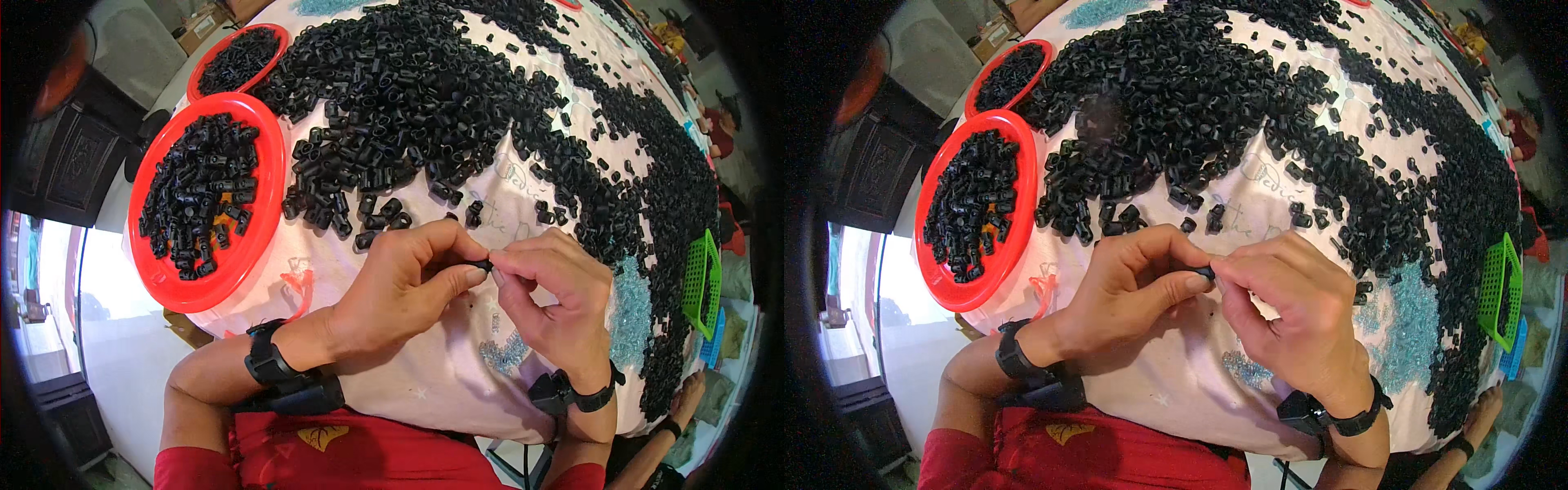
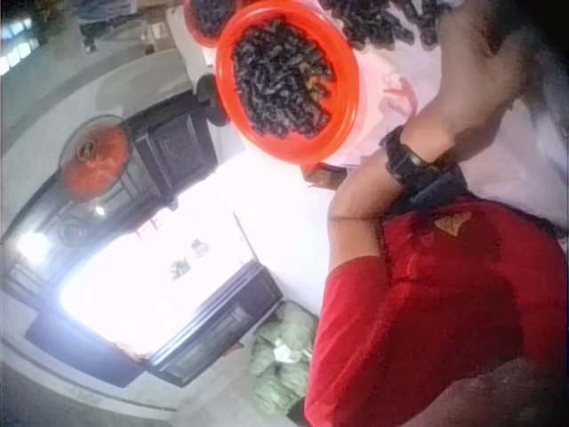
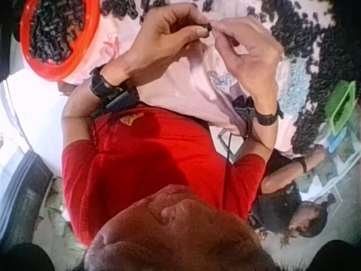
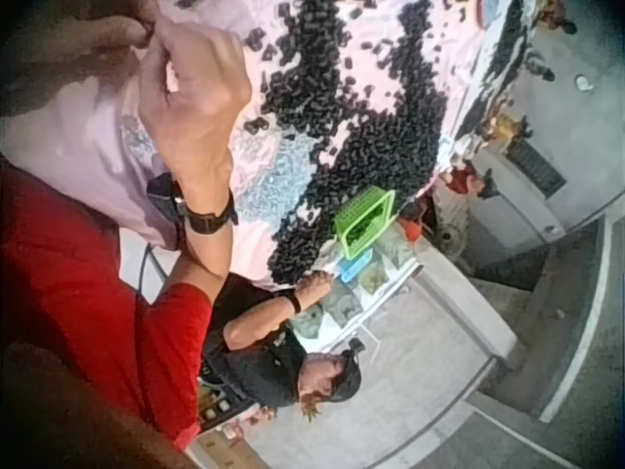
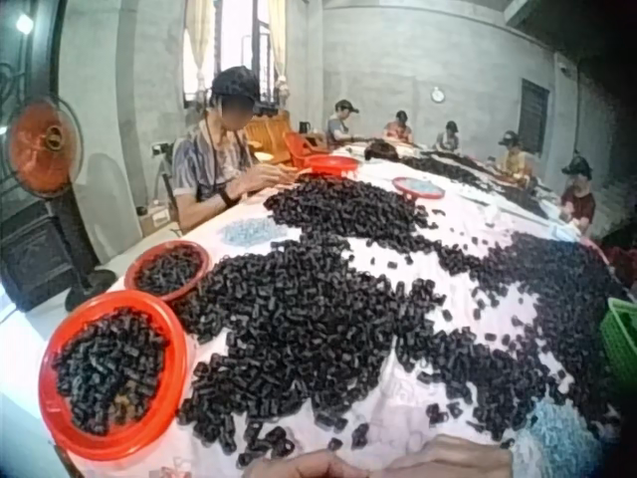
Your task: The recorder sorts and inspects small black plastic components at a work table in a factory setting.
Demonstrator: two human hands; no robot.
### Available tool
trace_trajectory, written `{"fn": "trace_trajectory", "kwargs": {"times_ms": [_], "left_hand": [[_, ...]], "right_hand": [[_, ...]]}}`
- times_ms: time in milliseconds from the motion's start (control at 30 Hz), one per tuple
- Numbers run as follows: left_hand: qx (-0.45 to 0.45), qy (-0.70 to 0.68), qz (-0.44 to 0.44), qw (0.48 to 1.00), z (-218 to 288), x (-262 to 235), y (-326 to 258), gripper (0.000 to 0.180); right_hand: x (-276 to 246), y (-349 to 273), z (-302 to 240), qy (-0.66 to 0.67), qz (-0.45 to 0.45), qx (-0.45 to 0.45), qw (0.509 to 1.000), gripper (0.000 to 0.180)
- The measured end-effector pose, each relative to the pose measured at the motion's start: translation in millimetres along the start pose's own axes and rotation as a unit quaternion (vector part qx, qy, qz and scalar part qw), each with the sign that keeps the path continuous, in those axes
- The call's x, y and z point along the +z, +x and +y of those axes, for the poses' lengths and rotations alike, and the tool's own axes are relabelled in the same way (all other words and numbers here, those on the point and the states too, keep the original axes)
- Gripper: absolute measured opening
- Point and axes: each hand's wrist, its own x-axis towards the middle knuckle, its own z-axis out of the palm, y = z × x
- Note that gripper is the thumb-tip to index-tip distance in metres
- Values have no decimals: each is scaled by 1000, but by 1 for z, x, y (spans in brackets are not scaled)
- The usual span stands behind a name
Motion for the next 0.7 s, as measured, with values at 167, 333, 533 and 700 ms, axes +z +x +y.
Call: {"fn": "trace_trajectory", "kwargs": {"times_ms": [167,333,533,700], "left_hand": [[-5,20,-3,1000,-1,-3,1,10],[54,84,-7,995,-10,-6,2,10],[73,185,-1,980,0,-4,0,13],[10,112,-6,994,-2,-4,0,10]], "right_hand": [[-1,1,0,0,-5,-4,1000,21],[2,0,-1,1,-13,-3,1000,20],[1,-3,-1,36,-23,59,997,20],[9,-3,3,-17,-13,4,1000,19]]}}
